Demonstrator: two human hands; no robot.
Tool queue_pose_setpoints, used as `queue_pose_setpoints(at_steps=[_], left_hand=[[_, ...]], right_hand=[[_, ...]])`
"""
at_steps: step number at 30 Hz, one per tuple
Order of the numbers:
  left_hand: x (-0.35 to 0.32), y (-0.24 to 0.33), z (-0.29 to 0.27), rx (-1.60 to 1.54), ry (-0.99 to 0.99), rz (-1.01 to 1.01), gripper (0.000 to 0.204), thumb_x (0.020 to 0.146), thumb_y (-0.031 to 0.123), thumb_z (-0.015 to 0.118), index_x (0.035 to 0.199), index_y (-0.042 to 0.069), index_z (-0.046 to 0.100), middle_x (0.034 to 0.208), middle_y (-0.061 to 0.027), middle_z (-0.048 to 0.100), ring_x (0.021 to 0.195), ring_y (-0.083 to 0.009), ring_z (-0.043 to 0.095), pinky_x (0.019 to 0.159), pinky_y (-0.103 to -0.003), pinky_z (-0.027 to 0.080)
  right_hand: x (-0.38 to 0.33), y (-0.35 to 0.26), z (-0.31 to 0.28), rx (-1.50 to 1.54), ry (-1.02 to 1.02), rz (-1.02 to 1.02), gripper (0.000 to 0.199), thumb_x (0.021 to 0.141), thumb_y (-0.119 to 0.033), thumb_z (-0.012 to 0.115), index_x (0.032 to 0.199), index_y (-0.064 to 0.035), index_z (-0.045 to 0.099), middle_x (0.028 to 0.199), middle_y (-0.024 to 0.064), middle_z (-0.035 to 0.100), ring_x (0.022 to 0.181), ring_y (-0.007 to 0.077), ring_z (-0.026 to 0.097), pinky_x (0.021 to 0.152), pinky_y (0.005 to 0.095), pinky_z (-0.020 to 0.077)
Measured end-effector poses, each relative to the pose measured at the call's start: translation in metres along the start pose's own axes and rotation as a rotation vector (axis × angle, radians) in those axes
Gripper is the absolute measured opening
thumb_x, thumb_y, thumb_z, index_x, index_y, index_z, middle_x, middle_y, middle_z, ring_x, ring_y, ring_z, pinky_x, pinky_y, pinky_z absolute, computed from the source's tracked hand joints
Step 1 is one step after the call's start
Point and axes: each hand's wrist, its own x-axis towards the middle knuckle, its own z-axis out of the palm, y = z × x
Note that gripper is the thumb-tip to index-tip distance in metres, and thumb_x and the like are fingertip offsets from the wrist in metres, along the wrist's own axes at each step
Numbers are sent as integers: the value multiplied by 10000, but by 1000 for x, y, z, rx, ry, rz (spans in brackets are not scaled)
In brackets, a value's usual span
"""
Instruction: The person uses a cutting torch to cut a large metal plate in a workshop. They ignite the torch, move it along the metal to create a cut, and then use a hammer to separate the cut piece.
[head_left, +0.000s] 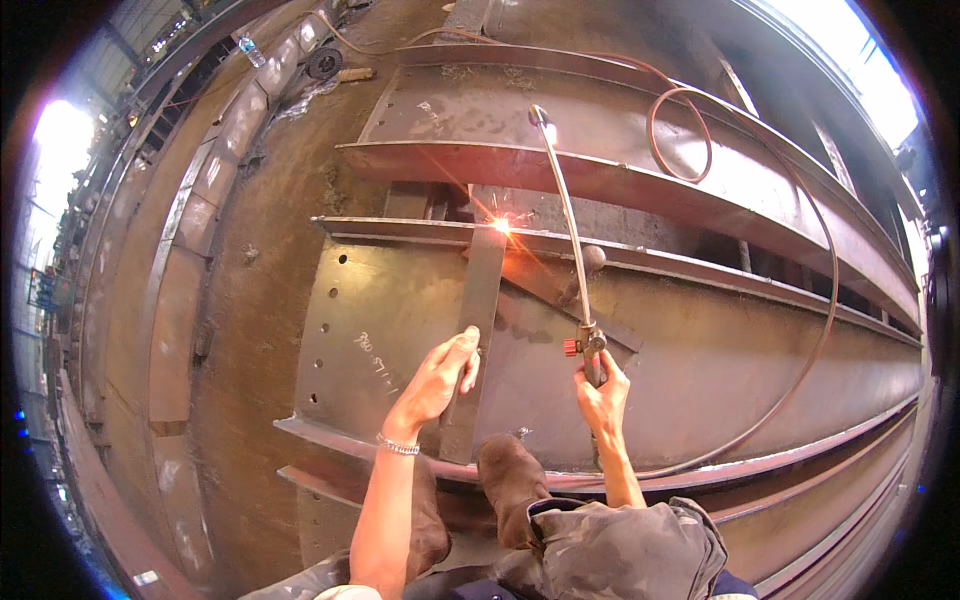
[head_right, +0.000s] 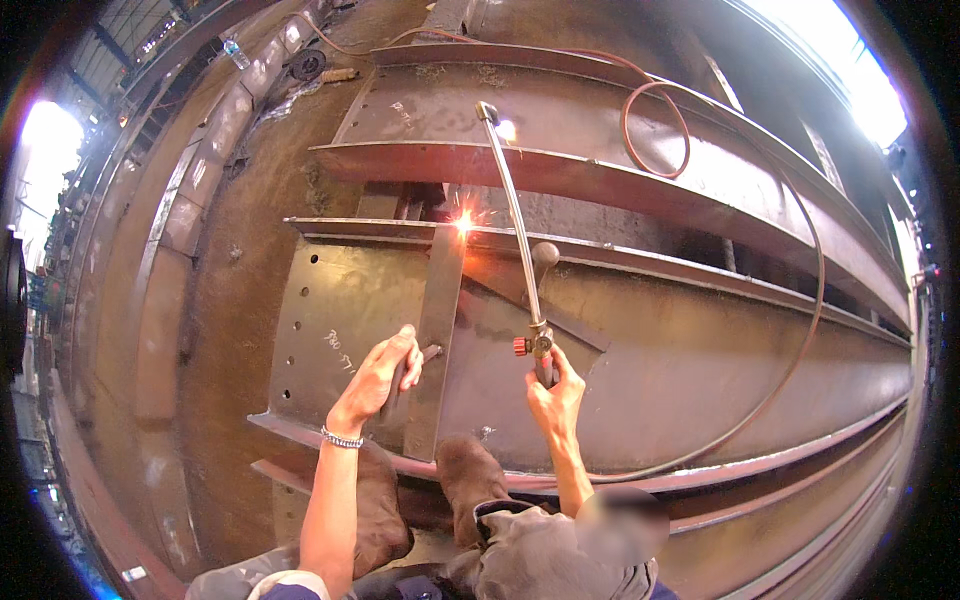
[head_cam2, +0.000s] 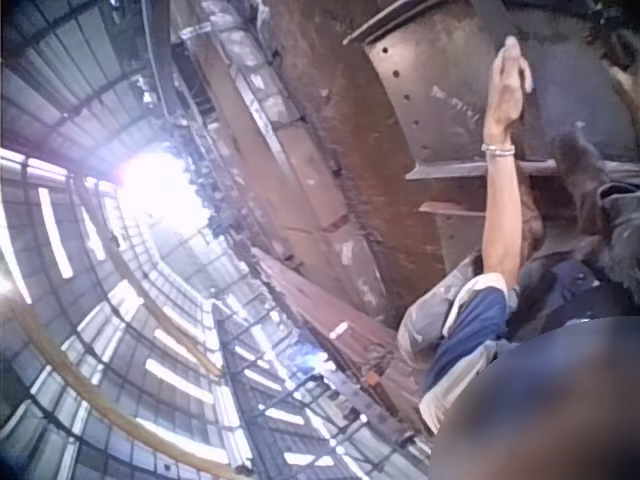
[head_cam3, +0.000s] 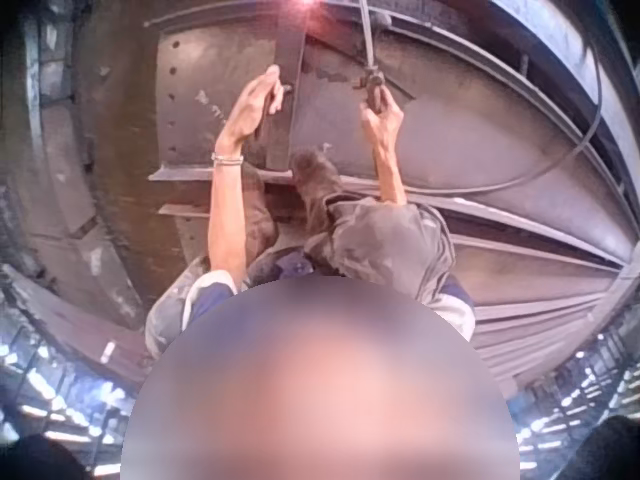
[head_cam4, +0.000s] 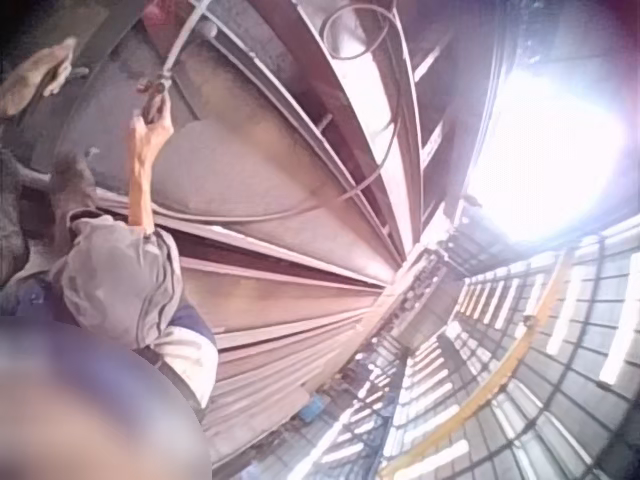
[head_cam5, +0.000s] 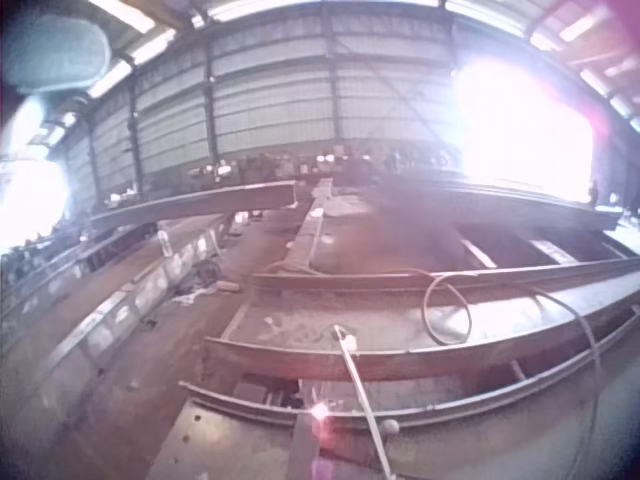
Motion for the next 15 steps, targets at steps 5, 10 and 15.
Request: queue_pose_setpoints(at_steps=[5,10,15], left_hand=[[-21,-4,-5,-125,78,-15,486,1119,465,391,786,113,446,652,22,425,644,-87,425,662,-268,394],[-10,2,-8,-55,161,45,493,1100,484,439,828,82,522,690,5,518,703,-116,525,746,-287,461],[-14,19,10,359,394,-166,410,1016,439,624,960,33,600,828,-89,702,849,-203,701,793,-349,524]], right_hand=[[0,-5,2,2,0,57,441,835,-61,675,1276,-69,686,723,7,627,596,44,510,540,263,435],[0,-7,2,5,6,6,413,840,-62,675,1253,-63,694,716,-15,599,600,42,491,547,252,425],[-2,-7,3,2,-14,25,436,829,-59,671,1265,-57,687,724,-14,588,595,41,481,543,253,422]])
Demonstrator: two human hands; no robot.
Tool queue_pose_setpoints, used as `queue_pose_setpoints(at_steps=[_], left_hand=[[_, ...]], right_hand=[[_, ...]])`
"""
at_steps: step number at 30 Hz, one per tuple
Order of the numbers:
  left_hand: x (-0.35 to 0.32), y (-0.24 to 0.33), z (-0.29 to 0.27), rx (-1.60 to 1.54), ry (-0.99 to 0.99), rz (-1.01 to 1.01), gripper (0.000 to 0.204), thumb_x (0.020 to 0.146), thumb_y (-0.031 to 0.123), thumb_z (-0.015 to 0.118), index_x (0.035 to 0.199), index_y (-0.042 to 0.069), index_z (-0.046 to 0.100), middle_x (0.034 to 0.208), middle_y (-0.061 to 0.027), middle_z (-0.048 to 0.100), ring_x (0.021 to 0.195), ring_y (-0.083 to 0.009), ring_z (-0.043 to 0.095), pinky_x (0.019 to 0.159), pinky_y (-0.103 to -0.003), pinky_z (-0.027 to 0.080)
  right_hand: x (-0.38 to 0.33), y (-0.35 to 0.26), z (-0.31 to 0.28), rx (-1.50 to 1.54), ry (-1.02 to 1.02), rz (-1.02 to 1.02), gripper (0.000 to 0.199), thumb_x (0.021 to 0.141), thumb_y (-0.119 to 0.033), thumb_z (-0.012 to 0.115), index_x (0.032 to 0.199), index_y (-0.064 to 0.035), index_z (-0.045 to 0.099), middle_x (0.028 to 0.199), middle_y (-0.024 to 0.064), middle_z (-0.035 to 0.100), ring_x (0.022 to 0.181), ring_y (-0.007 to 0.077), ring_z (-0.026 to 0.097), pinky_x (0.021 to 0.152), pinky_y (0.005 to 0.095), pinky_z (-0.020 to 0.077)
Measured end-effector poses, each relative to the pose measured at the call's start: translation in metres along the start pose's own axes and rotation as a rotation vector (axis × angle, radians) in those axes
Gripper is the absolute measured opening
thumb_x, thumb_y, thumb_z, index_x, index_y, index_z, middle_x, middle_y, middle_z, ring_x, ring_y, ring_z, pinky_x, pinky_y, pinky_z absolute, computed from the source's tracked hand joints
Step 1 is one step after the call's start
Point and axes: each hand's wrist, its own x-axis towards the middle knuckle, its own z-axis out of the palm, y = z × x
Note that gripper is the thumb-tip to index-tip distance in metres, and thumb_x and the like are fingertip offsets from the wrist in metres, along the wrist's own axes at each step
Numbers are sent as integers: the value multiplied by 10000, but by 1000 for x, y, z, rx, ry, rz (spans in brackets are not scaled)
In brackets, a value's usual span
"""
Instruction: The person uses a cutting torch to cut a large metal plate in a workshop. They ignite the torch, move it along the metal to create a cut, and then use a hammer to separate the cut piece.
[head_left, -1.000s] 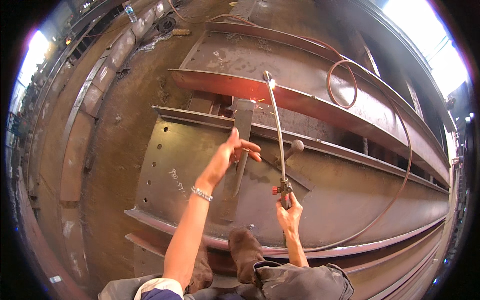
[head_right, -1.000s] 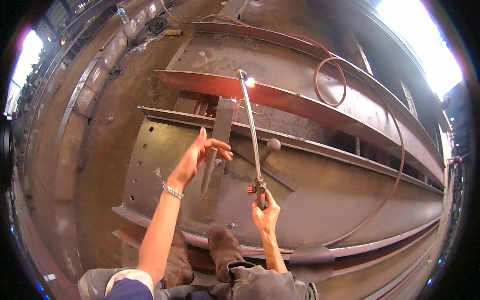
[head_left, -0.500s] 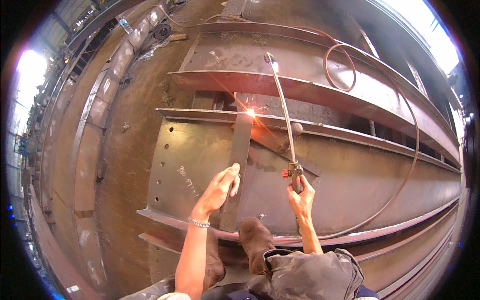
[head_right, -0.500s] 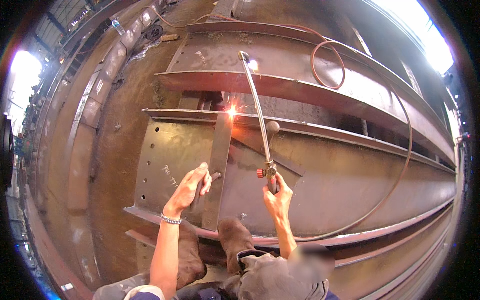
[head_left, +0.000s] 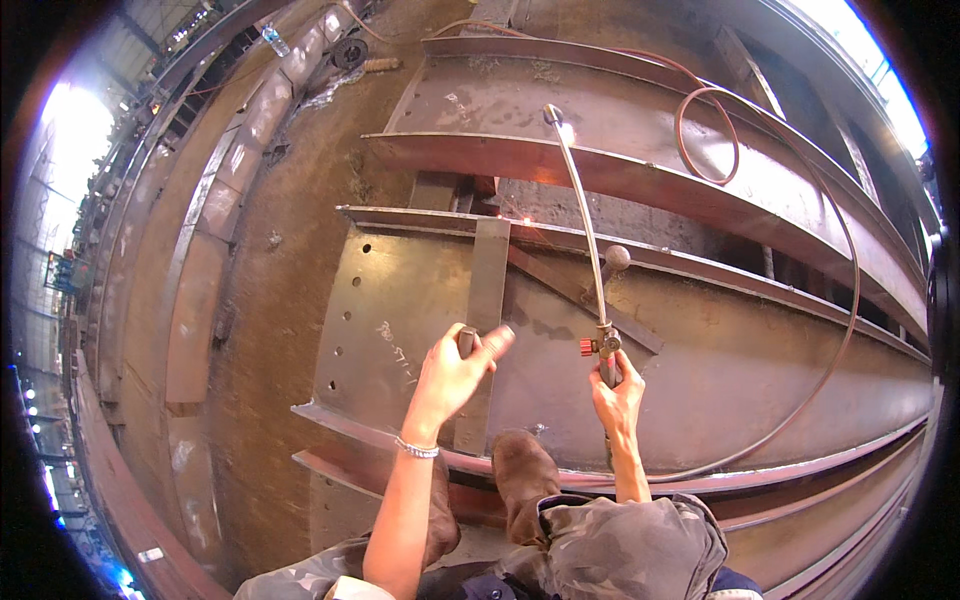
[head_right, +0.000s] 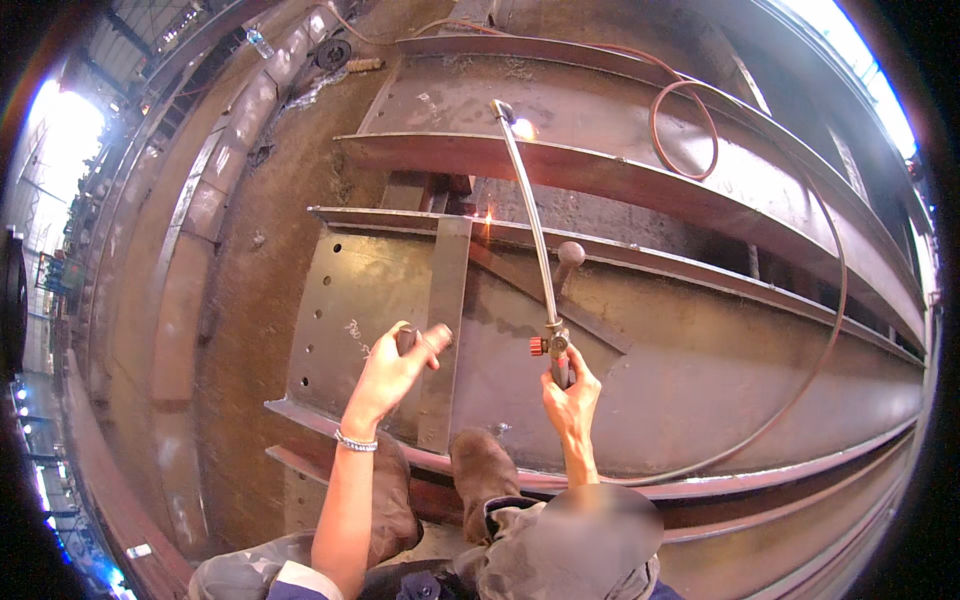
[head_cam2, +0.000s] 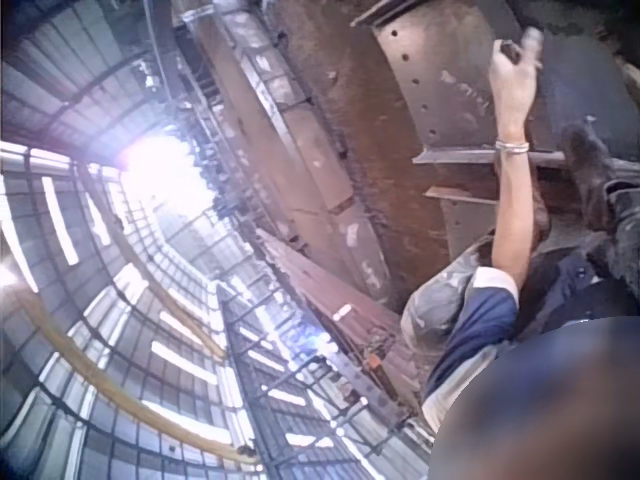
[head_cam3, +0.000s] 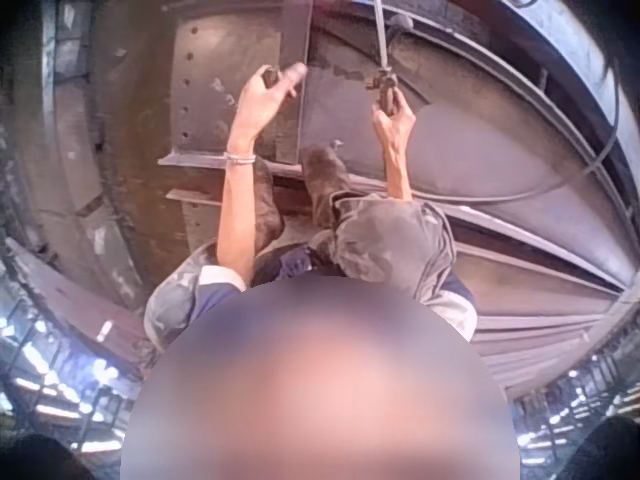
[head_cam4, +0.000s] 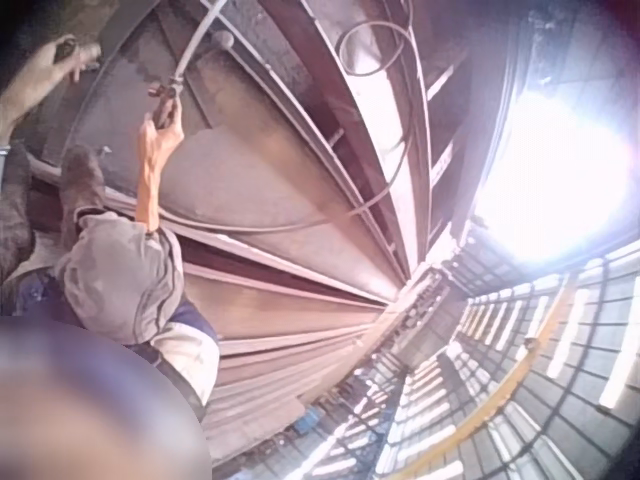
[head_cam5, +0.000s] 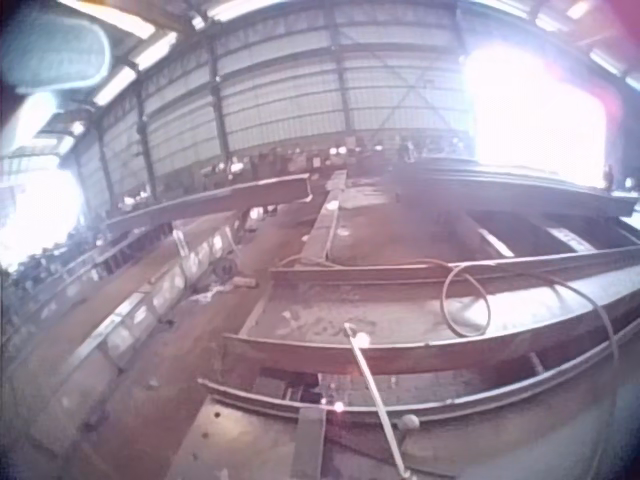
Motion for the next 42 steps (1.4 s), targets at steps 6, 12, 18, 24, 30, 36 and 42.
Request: queue_pose_setpoints(at_steps=[6,12,18,24,30,36,42], left_hand=[[-28,3,2,100,95,-54,298,973,289,687,1133,54,601,853,-161,741,902,-354,750,787,-472,571],[-1,6,-23,294,246,-53,547,986,423,618,1274,-41,616,1018,-306,710,1031,-469,683,867,-497,541],[8,16,-42,287,159,21,566,990,463,580,1257,-34,626,988,-303,716,1004,-451,696,909,-502,520],[-6,2,-26,181,47,-246,446,1007,434,586,1037,-1,682,608,-87,640,506,-201,659,559,-380,544],[-7,-7,-31,177,67,-269,440,1003,443,605,973,11,687,634,-99,654,485,-203,647,521,-369,525],[-3,4,-23,225,225,-169,532,981,551,595,986,44,759,781,-177,723,868,-374,724,830,-471,533],[23,18,-16,215,189,-114,586,990,582,551,994,28,741,845,-245,726,923,-452,702,834,-493,528]], right_hand=[[-3,-3,-2,-14,-35,36,488,808,-38,663,1296,-52,676,724,-5,589,641,52,521,596,260,457],[-4,-4,-2,19,-35,-48,515,801,-60,669,1316,-45,663,700,-9,579,594,45,494,549,261,428],[-5,-5,-6,23,-88,38,494,807,-59,659,1301,-58,676,687,-20,566,589,45,479,542,256,411],[-4,-6,-2,31,-37,-68,472,807,-49,663,1278,-60,683,709,-16,574,617,44,489,562,245,422],[-5,-10,-5,16,-48,32,316,833,-52,664,1148,-33,687,772,0,638,684,60,547,623,262,463],[-5,-9,-2,8,-53,1,440,827,-71,681,1266,-37,682,737,5,618,656,52,533,608,260,470],[-3,-4,1,-15,-154,63,431,815,-70,688,1244,-28,692,771,24,663,694,57,573,638,265,498]])
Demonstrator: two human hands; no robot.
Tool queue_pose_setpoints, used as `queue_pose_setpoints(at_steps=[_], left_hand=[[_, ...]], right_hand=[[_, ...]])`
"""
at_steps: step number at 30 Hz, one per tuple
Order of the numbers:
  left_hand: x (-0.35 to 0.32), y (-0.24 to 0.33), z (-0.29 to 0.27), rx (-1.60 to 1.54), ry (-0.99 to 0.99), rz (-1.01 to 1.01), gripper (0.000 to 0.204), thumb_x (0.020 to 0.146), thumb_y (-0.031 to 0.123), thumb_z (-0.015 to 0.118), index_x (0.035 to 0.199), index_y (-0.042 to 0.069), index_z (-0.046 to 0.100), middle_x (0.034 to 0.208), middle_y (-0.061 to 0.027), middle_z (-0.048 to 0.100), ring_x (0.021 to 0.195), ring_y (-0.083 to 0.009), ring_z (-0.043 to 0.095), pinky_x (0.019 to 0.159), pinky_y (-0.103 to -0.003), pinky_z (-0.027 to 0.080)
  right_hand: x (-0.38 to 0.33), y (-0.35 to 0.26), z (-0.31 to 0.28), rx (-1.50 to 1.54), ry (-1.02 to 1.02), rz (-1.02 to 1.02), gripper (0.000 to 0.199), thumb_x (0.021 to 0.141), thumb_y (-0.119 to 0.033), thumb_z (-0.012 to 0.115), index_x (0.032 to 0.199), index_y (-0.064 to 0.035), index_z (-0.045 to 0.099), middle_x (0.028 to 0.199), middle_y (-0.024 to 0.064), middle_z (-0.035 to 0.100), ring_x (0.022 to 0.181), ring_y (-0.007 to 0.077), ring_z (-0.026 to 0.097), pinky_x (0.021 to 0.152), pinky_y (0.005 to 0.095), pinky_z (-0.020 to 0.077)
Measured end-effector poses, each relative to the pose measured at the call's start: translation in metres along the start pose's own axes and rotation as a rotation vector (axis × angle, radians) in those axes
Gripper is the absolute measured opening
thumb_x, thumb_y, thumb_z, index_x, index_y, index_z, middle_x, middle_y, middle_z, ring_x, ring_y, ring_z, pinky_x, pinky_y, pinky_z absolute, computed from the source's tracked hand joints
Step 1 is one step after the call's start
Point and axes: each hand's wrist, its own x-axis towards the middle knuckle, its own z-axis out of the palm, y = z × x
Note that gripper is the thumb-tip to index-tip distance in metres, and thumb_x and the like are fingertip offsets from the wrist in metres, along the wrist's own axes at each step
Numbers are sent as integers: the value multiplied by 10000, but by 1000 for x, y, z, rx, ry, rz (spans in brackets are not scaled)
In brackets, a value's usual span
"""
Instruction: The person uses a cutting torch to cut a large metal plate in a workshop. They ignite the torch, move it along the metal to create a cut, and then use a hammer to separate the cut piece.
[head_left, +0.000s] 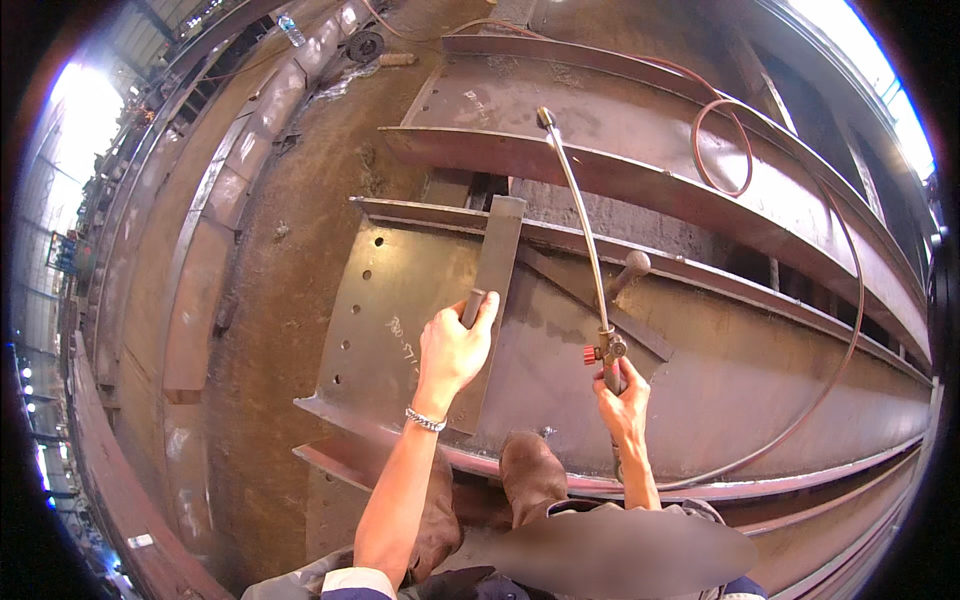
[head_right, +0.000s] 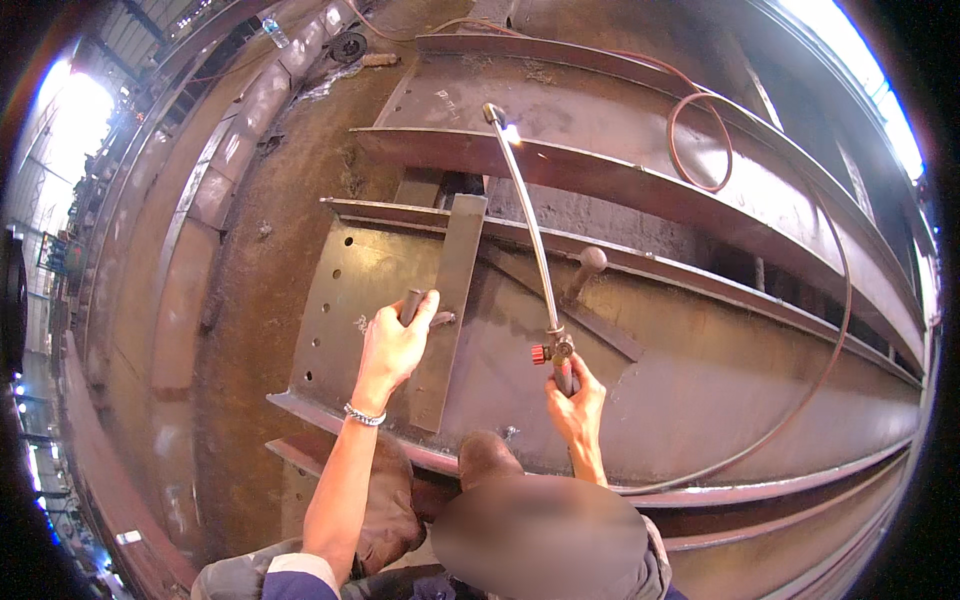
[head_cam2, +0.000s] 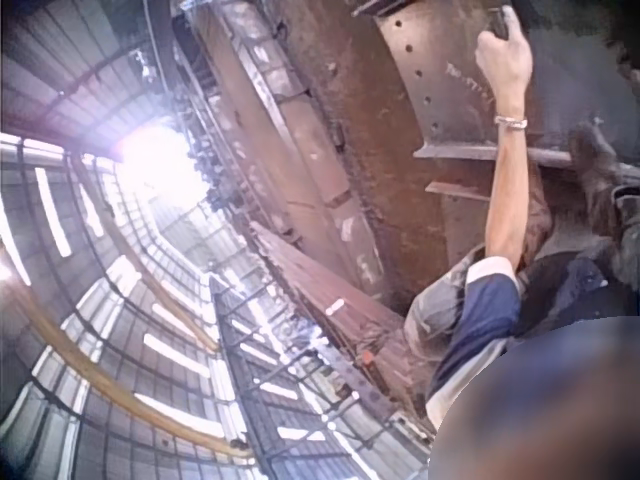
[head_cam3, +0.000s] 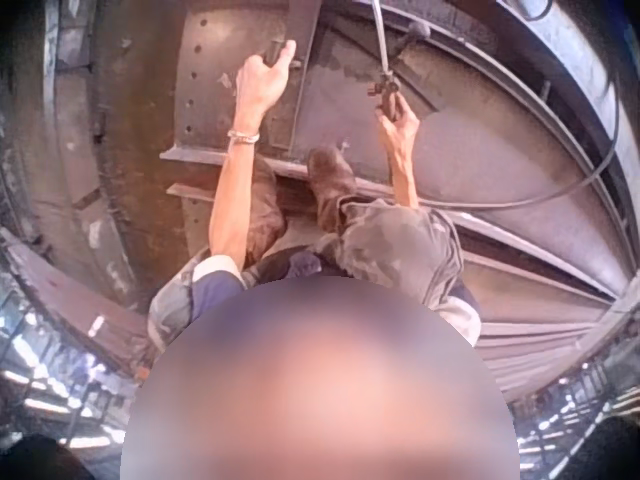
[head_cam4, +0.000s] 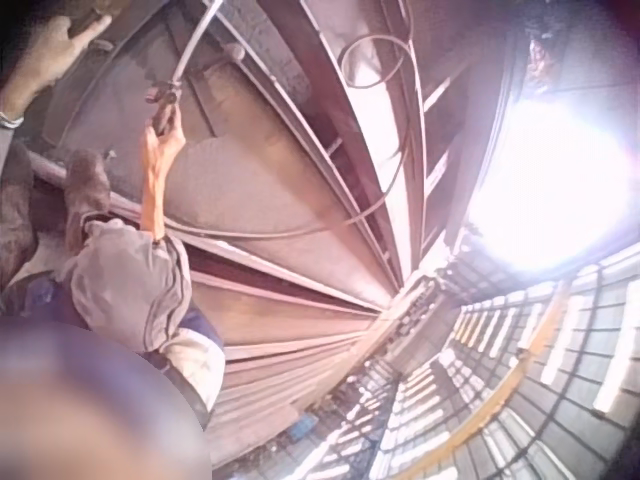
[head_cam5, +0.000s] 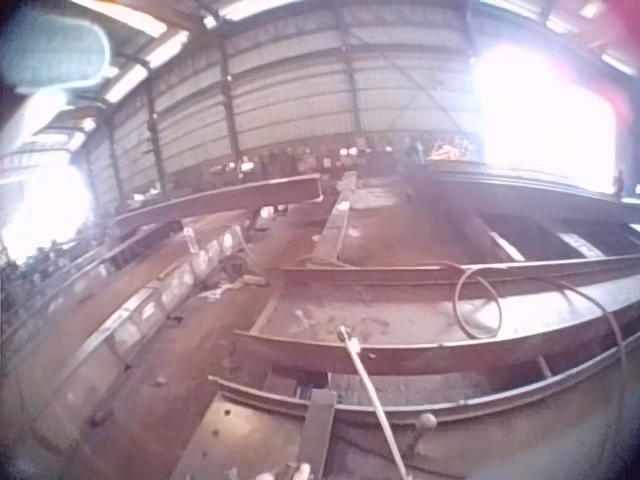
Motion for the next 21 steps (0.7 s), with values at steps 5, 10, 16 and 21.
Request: queue_pose_setpoints(at_steps=[5,10,16,21], left_hand=[[17,10,-3,-13,-59,-13,670,985,643,523,978,6,731,832,-214,745,918,-391,730,837,-478,542],[24,12,-35,111,-119,157,768,942,757,518,1131,26,661,689,-117,717,739,-219,758,815,-390,554],[68,44,-8,409,188,329,816,982,705,456,1296,-29,625,1144,-262,719,1126,-384,690,995,-464,520],[128,57,21,115,-207,221,702,975,606,539,1255,-32,631,1202,-311,679,1201,-433,639,1051,-505,477]], right_hand=[[6,2,7,37,-62,-34,338,813,-68,677,1146,-23,708,740,14,655,658,56,569,594,272,484],[13,-6,4,-14,-186,14,402,825,-86,661,1223,-65,715,697,5,605,611,60,524,575,265,465],[22,-15,14,-112,-255,21,355,827,-118,669,1170,-33,710,669,9,567,614,75,505,571,287,457],[25,-13,17,-133,-288,51,361,822,-126,667,1167,-26,700,663,42,571,611,98,530,587,305,472]])
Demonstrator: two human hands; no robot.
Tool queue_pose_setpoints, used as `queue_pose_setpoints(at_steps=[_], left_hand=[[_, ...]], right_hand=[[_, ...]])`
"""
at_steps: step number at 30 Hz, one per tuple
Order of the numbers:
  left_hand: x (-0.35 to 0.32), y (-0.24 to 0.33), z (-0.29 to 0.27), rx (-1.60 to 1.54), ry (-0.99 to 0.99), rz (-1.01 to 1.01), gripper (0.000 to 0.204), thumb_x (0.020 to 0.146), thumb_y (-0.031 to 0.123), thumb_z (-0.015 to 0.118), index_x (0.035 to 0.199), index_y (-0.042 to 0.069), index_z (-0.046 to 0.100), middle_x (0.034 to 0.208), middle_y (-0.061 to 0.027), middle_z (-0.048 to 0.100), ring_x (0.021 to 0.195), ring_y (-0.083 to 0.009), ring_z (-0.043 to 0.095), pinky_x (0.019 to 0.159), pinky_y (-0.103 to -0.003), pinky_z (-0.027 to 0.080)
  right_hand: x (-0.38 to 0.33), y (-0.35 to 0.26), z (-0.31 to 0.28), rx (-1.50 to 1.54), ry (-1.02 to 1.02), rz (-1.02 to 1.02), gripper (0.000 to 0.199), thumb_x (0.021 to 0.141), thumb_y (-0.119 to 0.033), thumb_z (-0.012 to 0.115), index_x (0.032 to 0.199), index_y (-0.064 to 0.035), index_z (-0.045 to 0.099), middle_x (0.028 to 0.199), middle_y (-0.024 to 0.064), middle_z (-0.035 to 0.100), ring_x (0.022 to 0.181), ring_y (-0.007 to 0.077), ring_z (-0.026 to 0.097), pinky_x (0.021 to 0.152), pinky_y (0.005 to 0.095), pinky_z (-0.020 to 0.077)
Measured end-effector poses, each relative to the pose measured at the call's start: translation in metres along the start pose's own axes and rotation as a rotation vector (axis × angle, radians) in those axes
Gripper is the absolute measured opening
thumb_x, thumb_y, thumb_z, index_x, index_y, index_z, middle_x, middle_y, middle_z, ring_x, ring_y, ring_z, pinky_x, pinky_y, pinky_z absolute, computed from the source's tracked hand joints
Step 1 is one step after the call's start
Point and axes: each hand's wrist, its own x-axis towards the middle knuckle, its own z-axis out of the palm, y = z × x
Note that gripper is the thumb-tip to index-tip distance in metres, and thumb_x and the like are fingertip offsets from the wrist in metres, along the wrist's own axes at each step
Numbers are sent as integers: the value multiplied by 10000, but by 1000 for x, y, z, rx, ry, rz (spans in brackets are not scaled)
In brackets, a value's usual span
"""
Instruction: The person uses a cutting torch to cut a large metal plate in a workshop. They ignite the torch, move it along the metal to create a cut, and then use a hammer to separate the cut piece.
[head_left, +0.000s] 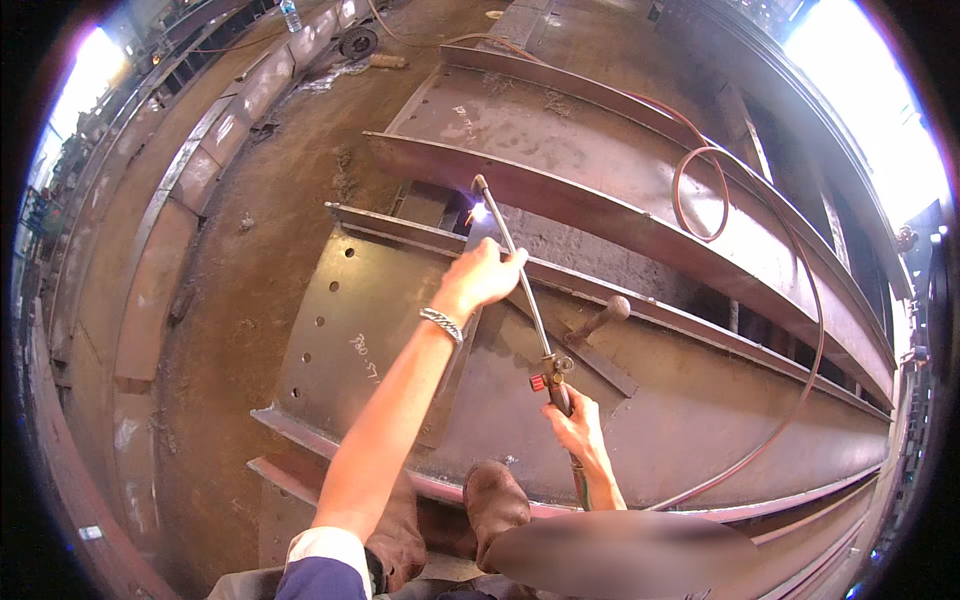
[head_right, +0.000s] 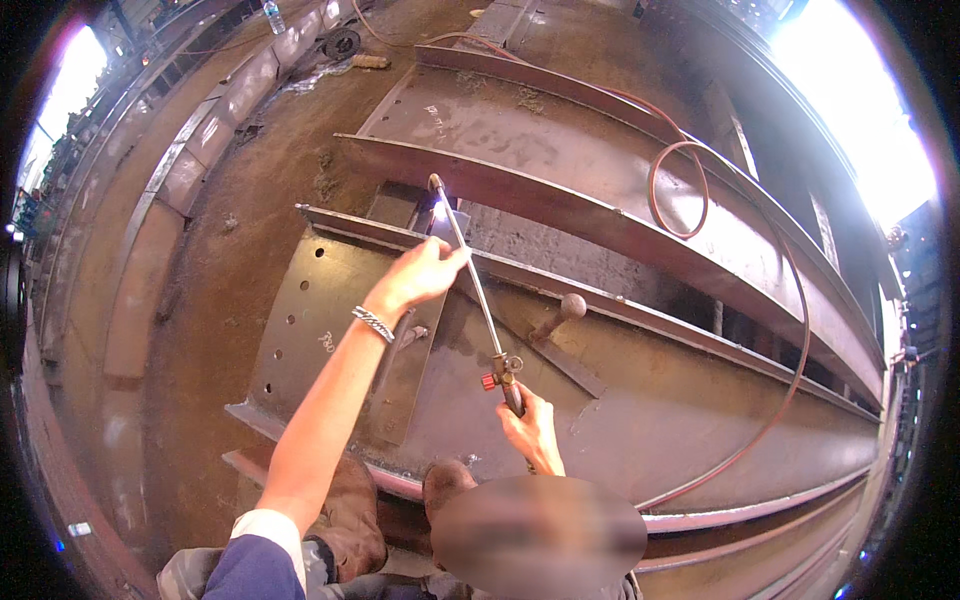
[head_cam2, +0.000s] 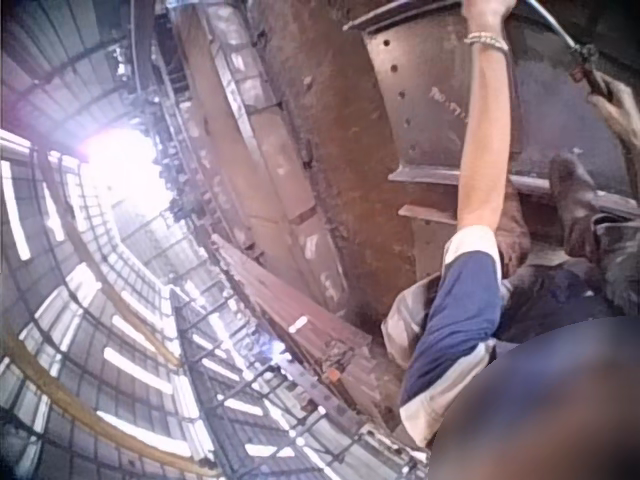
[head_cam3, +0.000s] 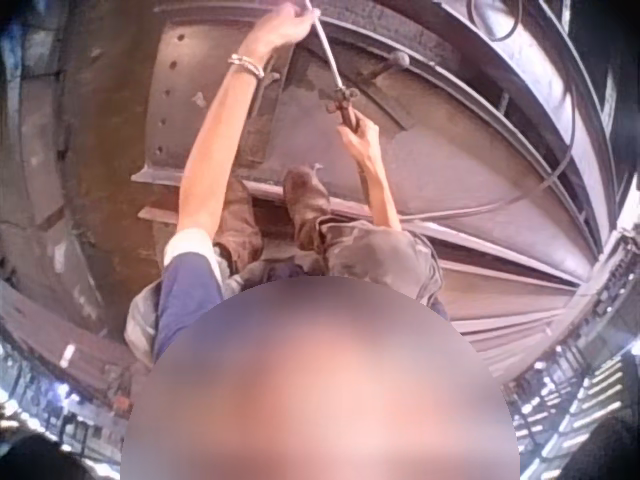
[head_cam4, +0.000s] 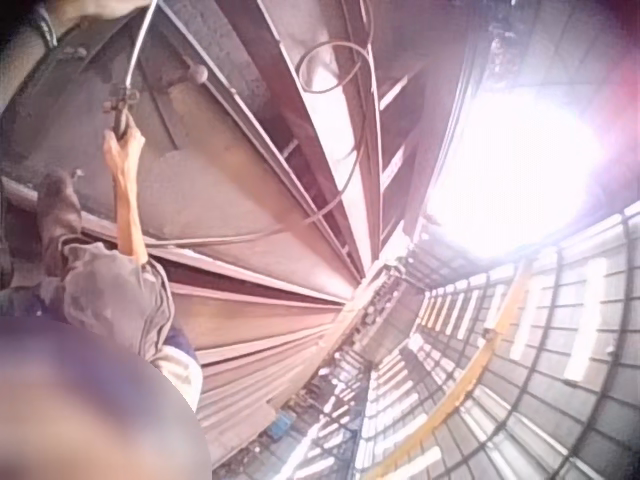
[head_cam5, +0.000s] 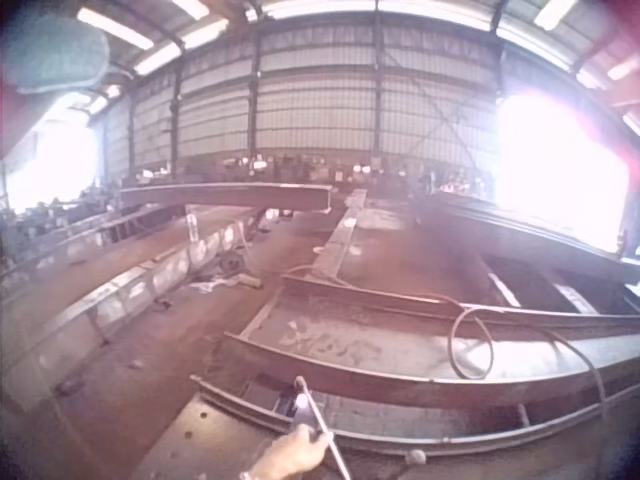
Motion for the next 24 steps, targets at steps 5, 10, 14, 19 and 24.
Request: queue_pose_setpoints(at_steps=[5,10,14,19,24], left_hand=[[17,-17,9,-359,-325,68,795,974,559,621,1526,51,356,1188,-165,641,1101,-275,622,1001,-425,500],[31,-26,19,-254,-471,57,739,994,532,621,1557,116,384,1386,-160,564,1180,-247,602,978,-441,546],[35,-32,31,-325,-493,103,665,986,478,664,1493,90,481,1367,-128,588,1175,-203,613,923,-382,586],[37,-40,30,-477,-502,107,584,949,424,739,1381,54,606,1256,-83,656,1164,-168,624,923,-340,585],[38,-48,37,-639,-510,98,499,983,346,710,1363,35,618,1213,-76,675,1122,-151,645,920,-338,586]], right_hand=[[0,1,3,-41,-3,11,448,828,-135,671,1266,-43,688,668,30,564,613,94,517,590,298,470],[3,5,8,-60,50,-72,439,849,-146,671,1275,-40,685,671,24,555,629,84,503,592,288,459],[5,9,9,-90,27,-108,440,868,-154,675,1293,-41,663,712,31,598,636,92,533,608,290,474],[-1,7,5,-35,-61,-99,481,927,-215,700,1370,-72,580,901,52,705,611,130,628,572,307,512],[-18,8,1,51,-120,144,529,993,-323,669,1456,-107,529,957,62,725,590,144,665,506,316,512]])
